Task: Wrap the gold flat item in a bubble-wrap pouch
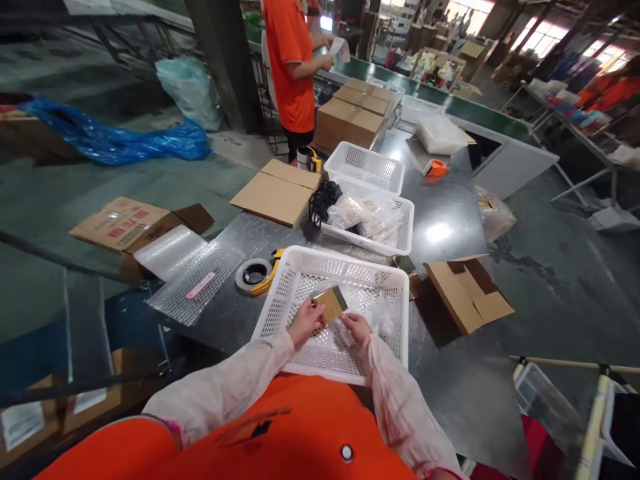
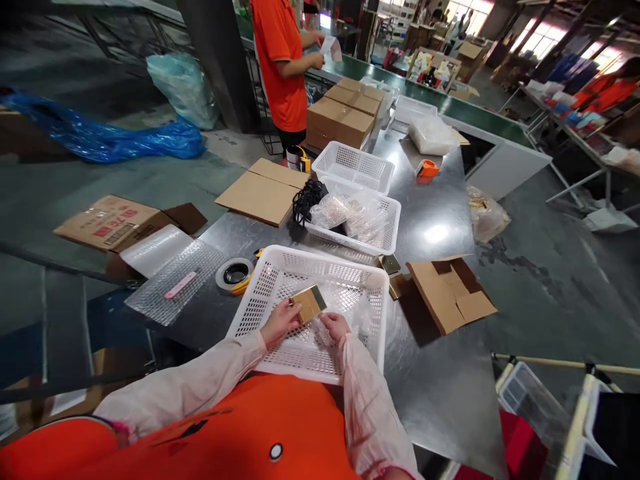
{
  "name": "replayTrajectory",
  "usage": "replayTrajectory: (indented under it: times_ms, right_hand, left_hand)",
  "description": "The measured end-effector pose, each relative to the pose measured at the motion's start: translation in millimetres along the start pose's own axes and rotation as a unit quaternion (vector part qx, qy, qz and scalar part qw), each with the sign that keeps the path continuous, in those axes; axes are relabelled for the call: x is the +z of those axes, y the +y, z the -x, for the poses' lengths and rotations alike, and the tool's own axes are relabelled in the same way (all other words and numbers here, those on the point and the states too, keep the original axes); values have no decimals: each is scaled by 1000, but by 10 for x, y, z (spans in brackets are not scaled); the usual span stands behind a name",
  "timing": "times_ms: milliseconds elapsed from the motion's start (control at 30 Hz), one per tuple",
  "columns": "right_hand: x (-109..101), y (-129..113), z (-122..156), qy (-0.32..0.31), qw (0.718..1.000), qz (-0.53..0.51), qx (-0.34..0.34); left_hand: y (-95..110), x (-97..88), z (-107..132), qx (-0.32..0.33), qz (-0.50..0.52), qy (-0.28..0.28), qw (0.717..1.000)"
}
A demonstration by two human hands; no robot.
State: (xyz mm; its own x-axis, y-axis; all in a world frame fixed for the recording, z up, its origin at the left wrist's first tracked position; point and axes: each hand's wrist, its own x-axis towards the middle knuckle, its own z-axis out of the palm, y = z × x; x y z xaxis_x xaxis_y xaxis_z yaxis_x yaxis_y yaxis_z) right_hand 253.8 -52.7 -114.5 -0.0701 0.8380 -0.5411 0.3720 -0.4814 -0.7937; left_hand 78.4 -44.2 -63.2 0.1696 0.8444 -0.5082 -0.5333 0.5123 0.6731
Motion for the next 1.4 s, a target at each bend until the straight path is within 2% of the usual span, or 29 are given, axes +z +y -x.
replayTrajectory:
  times_ms: [100,267,400,500,633,767,867,1000,1167,1300,1400]
  right_hand:
    - [-8,26,24,-18,1000,3,23]
    - [36,-11,58,9,997,65,26]
    - [79,-116,112,8,986,169,0]
    - [11,-208,149,-3,961,274,-40]
    - [-178,-268,183,-49,910,396,-111]
    - [-341,-230,212,-98,868,458,-167]
    - [-391,-182,211,-118,854,476,-172]
    - [-306,-153,182,-95,866,468,-147]
    - [-114,-216,159,-100,891,431,-104]
    - [-73,-371,156,-140,900,403,-88]
    - [-59,-573,75,-115,906,396,-97]
  left_hand:
    - [54,-129,-76,23,2,59,998]
    - [191,-218,-55,27,3,76,997]
    - [237,-222,-20,35,14,85,996]
    - [284,-262,-34,47,22,89,995]
    - [369,-325,-77,60,30,86,994]
    - [451,-333,-95,79,40,74,993]
    - [524,-323,-76,94,54,70,992]
    - [613,-322,7,112,68,72,989]
    - [639,-304,178,123,50,32,991]
    - [655,-271,257,120,37,18,992]
    - [691,-240,266,117,42,28,992]
